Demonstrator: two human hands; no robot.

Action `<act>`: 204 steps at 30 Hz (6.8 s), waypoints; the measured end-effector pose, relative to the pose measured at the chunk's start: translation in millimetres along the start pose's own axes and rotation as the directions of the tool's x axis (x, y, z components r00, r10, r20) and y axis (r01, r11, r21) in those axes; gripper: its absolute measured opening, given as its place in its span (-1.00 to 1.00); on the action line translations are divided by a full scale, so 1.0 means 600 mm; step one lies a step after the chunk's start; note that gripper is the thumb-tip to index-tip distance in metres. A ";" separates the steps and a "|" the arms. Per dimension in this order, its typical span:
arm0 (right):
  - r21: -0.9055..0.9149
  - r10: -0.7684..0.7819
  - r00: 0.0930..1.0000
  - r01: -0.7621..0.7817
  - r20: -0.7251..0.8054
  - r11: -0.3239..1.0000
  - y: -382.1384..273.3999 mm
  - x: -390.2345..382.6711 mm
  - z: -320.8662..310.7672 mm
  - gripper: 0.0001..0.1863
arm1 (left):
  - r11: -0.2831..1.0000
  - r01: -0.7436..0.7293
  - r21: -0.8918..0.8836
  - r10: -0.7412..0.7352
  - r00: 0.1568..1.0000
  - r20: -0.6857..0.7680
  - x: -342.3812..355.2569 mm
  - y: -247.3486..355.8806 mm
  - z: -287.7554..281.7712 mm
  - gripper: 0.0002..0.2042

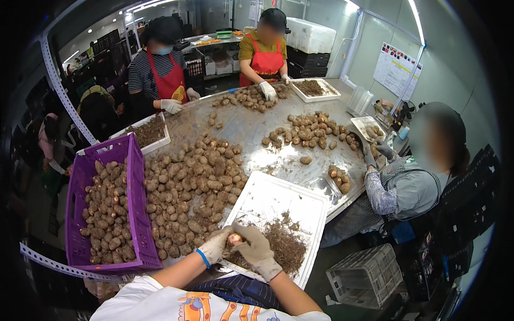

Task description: The person peels small brown root vegetables by hand, removing outer skin and placing the peeled items into a white tray. Other workers at the same table perform similar peeling tasks. The camera wearer handles the vegetables one at a time and discards the peelings into a separate tray.

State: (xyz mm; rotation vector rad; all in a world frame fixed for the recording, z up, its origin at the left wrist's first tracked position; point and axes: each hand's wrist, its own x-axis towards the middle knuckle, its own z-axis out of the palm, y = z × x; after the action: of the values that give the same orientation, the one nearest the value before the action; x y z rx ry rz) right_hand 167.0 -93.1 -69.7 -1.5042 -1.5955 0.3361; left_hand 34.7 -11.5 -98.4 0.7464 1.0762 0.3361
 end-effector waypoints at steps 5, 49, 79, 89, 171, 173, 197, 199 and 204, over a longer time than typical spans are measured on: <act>0.245 0.215 0.972 -0.231 0.090 0.942 -0.025 -0.007 -0.002 -0.69 | 0.904 0.256 -0.342 -0.021 0.827 0.562 0.037 -0.035 -0.048 -0.66; 0.499 0.588 0.765 -0.629 0.263 0.596 0.001 0.003 -0.012 -0.58 | 0.850 -0.517 0.105 0.506 0.855 0.117 -0.010 0.009 -0.023 -0.65; 0.113 0.394 0.905 -0.413 0.158 0.903 -0.042 -0.006 -0.026 -0.29 | 0.843 -0.527 -0.108 0.534 0.796 0.285 -0.051 0.036 -0.005 -0.69; 0.104 0.281 0.955 -0.291 0.096 0.951 -0.029 -0.023 -0.017 -0.25 | 0.977 -0.210 0.035 0.210 0.978 0.012 -0.060 0.075 -0.004 -0.74; 0.109 0.249 0.955 -0.268 0.160 0.957 0.012 -0.004 -0.024 -0.44 | 0.955 -0.111 -0.276 0.208 0.912 0.355 -0.005 -0.019 -0.055 -0.62; 0.092 0.247 0.953 -0.266 0.175 0.960 0.003 0.005 -0.026 -0.47 | 0.954 -0.271 -0.126 0.294 0.927 0.233 -0.026 -0.002 -0.047 -0.60; 0.855 0.763 0.413 -0.386 0.497 -0.347 0.150 0.012 -0.038 -0.50 | 0.463 -0.499 0.732 0.611 0.778 0.144 -0.001 -0.026 -0.118 -0.75; 0.840 0.727 0.521 0.035 0.447 -0.542 0.163 0.104 -0.099 -0.36 | 0.546 -0.396 0.738 0.614 0.788 -0.032 -0.011 -0.027 -0.155 -0.78; 0.993 0.640 0.764 0.114 -0.081 -0.011 0.223 0.177 -0.166 -0.39 | 0.373 -0.285 0.883 0.787 0.601 -0.138 0.073 -0.037 -0.257 -0.74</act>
State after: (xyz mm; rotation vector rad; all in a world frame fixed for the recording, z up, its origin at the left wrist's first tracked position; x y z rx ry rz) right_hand 343.2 -3.8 -65.4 -0.5419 -0.1631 0.9447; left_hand -83.8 57.4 -184.3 2.0067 1.5143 0.7268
